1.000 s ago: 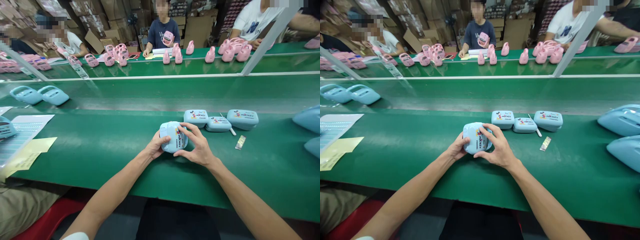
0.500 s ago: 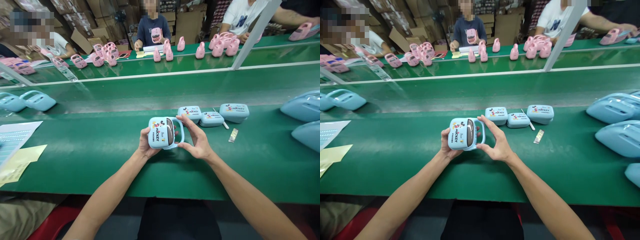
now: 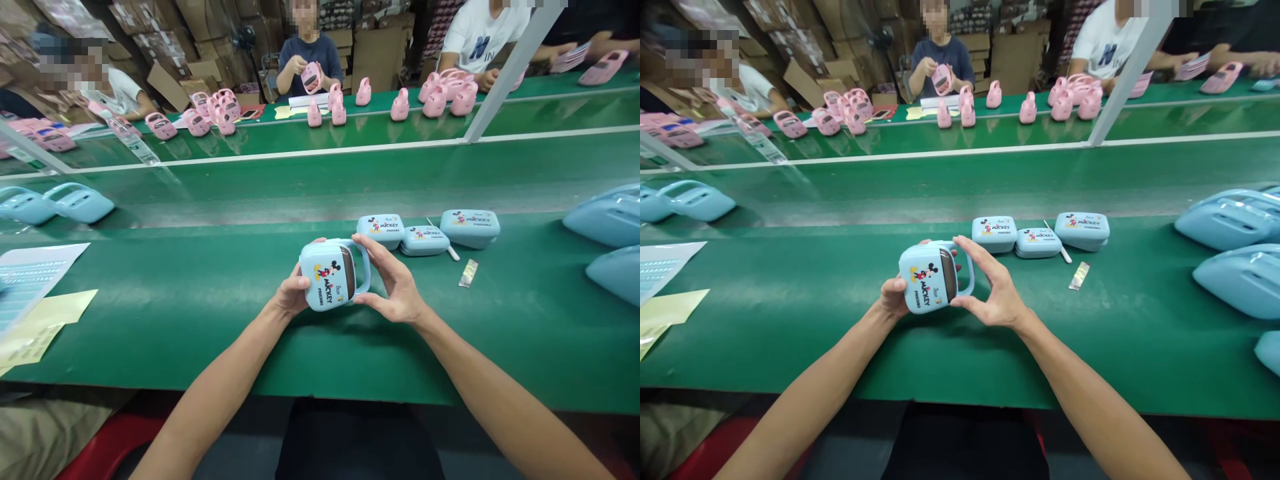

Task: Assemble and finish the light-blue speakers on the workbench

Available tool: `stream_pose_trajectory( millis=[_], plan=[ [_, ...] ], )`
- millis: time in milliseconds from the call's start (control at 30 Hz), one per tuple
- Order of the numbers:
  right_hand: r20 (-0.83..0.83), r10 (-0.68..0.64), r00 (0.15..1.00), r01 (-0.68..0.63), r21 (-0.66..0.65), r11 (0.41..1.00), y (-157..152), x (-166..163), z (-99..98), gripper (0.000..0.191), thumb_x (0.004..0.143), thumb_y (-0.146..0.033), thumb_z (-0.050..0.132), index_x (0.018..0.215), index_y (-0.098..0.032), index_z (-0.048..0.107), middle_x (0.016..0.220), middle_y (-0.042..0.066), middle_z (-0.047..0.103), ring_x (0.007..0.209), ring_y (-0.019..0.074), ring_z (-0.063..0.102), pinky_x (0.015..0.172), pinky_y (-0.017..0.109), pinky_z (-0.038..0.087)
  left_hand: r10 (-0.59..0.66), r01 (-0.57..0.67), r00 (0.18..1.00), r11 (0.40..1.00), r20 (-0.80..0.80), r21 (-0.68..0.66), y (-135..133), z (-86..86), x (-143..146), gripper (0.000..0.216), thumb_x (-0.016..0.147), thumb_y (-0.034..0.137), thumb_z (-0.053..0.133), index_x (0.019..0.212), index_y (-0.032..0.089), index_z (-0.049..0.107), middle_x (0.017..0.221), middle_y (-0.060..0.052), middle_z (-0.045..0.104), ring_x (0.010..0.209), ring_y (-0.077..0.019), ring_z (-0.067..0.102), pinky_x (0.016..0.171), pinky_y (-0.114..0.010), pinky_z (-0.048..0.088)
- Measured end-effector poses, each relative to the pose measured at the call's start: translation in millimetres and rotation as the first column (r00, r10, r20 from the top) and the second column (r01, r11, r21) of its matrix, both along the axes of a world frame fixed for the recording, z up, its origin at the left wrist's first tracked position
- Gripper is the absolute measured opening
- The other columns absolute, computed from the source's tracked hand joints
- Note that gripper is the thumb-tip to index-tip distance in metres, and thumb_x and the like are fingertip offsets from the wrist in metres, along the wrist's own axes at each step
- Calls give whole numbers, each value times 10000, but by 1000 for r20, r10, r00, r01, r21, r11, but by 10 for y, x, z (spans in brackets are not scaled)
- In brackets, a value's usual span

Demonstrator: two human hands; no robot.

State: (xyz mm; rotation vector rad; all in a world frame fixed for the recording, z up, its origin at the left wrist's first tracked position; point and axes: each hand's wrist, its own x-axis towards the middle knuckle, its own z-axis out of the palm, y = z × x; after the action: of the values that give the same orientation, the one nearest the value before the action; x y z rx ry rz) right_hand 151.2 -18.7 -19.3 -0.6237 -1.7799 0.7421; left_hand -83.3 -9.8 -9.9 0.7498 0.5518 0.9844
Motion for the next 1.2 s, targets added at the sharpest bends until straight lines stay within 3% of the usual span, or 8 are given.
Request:
stream_pose_trajectory(
  millis=[200,367,467,700,967,1200],
  plan=[
    [55,-15,998,10,104,995,-31,5,87,907,888,-444,828,1678,-360,390,1692,81,497,1597,386,419,1292,632,408,-9,12,999,997,-37,80,2,-30,-62,1022,522,396,984,1449,350,556,1389,-92,699,1286,-415,658,1150,-636,446],
    [237,-88,968,28,246,969,-33,-15,98,1051,834,-578,863,1708,-377,315,1763,110,368,1616,422,369,1304,679,349,11,-11,996,1000,-91,0,-27,82,60,914,558,341,993,1386,315,609,1300,-78,725,1158,-336,698,1052,-530,533],
    [324,-82,942,5,233,972,-20,-25,42,1089,818,-608,867,1715,-366,299,1741,134,403,1591,424,415,1283,679,385,35,-43,992,997,-124,-63,-49,95,142,879,570,319,997,1370,307,633,1298,-72,725,1141,-317,701,1037,-492,545],
    [329,-99,939,23,229,973,-32,-37,-12,1142,790,-615,887,1722,-346,285,1721,174,424,1544,423,486,1237,658,459,124,-148,975,981,-185,-124,-112,116,234,868,568,291,1016,1350,292,639,1213,-50,737,1111,-296,700,1052,-501,540],
    [321,-103,942,29,227,974,-31,-6,60,1081,797,-547,910,1701,-345,353,1666,164,512,1478,391,574,1186,603,541,174,-198,953,977,-249,-76,-130,181,254,871,517,341,1052,1275,251,632,1115,-45,725,1022,-258,695,953,-422,554],
    [357,-104,928,23,224,974,-45,29,144,1081,786,-523,925,1695,-368,361,1626,147,561,1447,400,599,1182,622,538,181,-206,938,977,-295,-57,-168,246,263,787,594,320,1021,1262,261,609,1095,-29,719,1031,-253,689,976,-436,530]
  ],
)
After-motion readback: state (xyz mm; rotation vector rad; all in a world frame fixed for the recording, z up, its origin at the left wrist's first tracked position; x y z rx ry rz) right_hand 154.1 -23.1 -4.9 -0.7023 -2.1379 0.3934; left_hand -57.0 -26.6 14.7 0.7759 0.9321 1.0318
